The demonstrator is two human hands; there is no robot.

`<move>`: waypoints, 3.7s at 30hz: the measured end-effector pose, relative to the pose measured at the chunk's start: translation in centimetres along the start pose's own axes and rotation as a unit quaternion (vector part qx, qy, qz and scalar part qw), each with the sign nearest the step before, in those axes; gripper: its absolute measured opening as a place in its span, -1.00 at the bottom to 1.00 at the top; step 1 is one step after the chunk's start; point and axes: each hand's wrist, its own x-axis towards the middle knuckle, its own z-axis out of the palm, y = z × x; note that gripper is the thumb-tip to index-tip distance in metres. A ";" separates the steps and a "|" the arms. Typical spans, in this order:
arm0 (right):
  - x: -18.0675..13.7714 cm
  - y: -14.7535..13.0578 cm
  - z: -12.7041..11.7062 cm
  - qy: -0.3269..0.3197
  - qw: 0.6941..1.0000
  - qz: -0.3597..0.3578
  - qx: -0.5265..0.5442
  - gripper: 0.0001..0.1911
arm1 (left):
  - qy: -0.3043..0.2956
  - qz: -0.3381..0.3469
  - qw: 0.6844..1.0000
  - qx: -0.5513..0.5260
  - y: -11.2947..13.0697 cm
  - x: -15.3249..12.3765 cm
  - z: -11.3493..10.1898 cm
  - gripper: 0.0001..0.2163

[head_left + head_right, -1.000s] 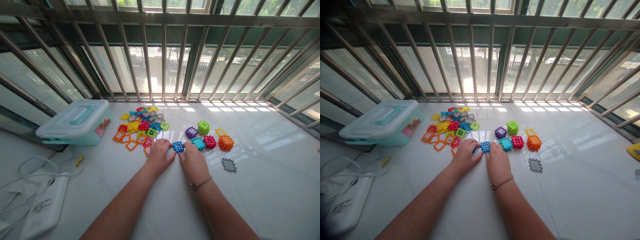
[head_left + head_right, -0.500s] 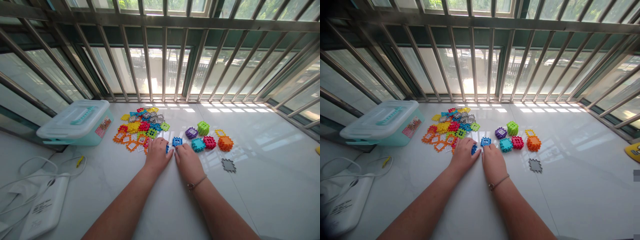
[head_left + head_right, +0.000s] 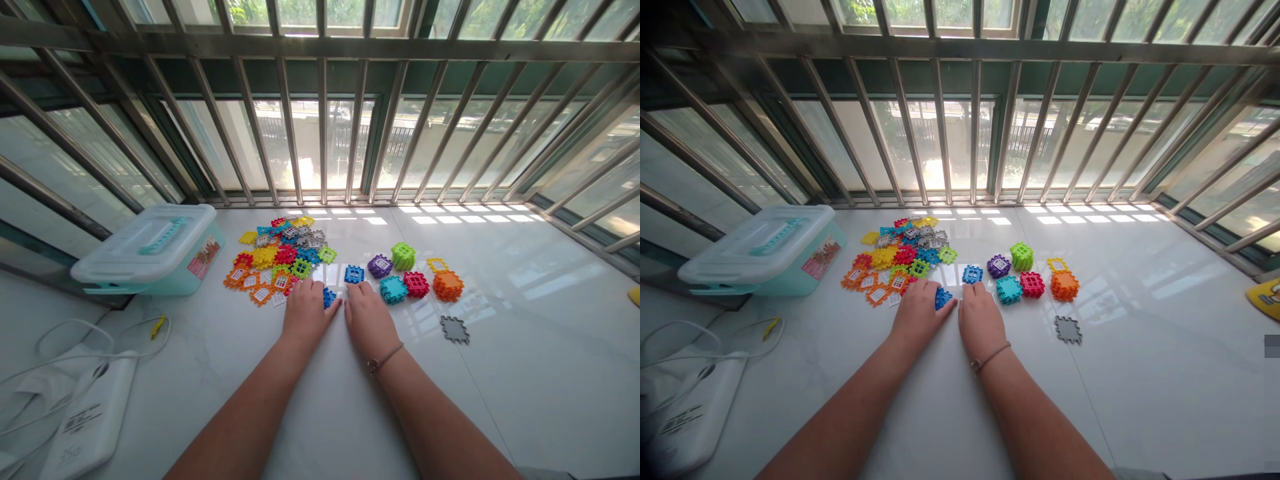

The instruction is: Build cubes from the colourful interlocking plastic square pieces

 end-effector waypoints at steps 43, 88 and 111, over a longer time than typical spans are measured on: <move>-0.1 -1.2 -0.9 0.117 0.949 -0.029 0.291 -0.58 | 0.098 -0.136 0.776 -0.608 0.0 1.2 0.3 -0.52; -0.3 -0.8 -0.7 0.136 0.976 -0.021 0.167 -0.86 | 0.044 -0.144 0.769 -0.621 -0.2 1.4 1.4 -0.49; 0.5 -0.3 -0.2 0.116 0.979 -0.028 0.164 -0.84 | 0.037 -0.130 0.776 -0.616 -0.3 1.3 1.5 -0.65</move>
